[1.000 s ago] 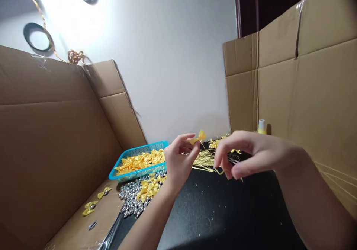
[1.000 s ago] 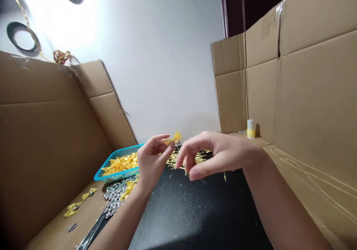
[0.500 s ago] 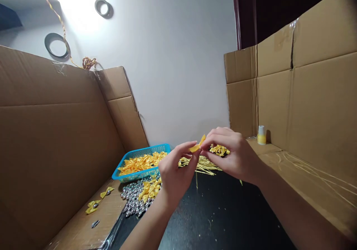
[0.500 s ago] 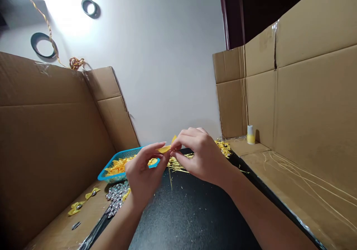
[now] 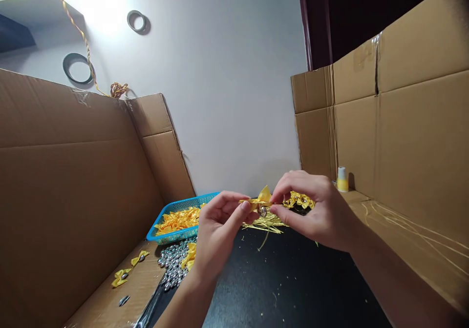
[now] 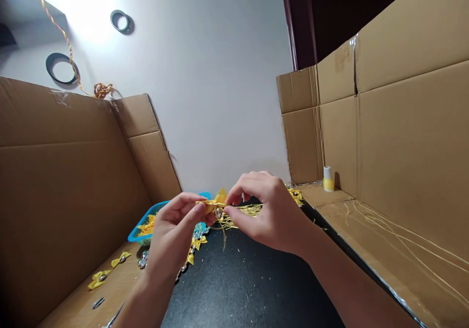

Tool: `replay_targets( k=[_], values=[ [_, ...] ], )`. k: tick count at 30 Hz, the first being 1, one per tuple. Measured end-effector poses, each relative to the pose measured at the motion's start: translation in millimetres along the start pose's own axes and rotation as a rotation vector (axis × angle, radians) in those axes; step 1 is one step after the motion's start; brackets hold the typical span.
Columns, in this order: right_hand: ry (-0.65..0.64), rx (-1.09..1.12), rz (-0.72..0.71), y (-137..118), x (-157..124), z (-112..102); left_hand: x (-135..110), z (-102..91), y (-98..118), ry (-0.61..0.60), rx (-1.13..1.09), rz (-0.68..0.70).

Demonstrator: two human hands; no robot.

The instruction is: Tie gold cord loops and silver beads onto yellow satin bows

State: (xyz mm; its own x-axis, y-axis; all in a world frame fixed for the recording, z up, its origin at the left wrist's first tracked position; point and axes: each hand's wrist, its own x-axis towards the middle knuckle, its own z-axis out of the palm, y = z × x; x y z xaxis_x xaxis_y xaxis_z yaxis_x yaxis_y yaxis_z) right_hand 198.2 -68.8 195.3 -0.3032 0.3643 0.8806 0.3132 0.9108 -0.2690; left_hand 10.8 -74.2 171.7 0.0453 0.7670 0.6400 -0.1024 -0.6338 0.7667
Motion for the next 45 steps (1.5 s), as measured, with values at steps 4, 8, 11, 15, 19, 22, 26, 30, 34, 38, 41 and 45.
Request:
replay_targets(
  k=[4,8,11,15,19,22,26,30,34,38,41,45],
  values=[
    [-0.049,0.045,-0.036,-3.0,-2.3,-5.0,0.0,0.6,5.3,-0.051,-0.146,-0.100],
    [-0.047,0.098,-0.043,-3.1,-2.8,-8.6,0.1,2.5,7.0,-0.065,-0.216,-0.140],
    [-0.016,0.107,0.022,-3.5,-3.2,-6.7,-0.2,3.0,5.5,-0.061,-0.212,-0.133],
    [0.008,0.191,0.114,-4.7,-5.0,0.4,-1.7,2.6,4.1,-0.065,-0.211,-0.125],
    [0.000,0.274,0.158,-4.0,-5.6,3.8,-1.3,2.2,4.6,-0.074,-0.212,-0.115],
    [-0.016,0.320,0.209,-1.5,-4.6,3.3,1.2,1.0,4.4,-0.073,-0.203,-0.123],
    [-0.041,0.400,0.262,2.3,-2.4,3.1,4.7,-2.5,2.8,-0.066,-0.161,-0.132],
    [-0.058,0.476,0.326,6.2,-0.5,5.8,6.0,-5.6,1.0,-0.106,-0.100,-0.124],
    [-0.077,0.579,0.411,11.7,0.6,9.8,6.6,-6.0,-0.2,-0.117,-0.033,-0.140],
    [-0.084,0.644,0.446,16.6,0.9,12.2,6.7,-6.2,-1.0,-0.110,-0.021,-0.155],
    [-0.088,0.651,0.443,17.0,0.9,12.8,6.5,-7.1,-0.4,-0.138,-0.029,-0.172],
    [-0.119,0.612,0.431,13.1,1.1,13.1,6.7,-5.8,1.5,-0.164,0.000,-0.185]
  ],
)
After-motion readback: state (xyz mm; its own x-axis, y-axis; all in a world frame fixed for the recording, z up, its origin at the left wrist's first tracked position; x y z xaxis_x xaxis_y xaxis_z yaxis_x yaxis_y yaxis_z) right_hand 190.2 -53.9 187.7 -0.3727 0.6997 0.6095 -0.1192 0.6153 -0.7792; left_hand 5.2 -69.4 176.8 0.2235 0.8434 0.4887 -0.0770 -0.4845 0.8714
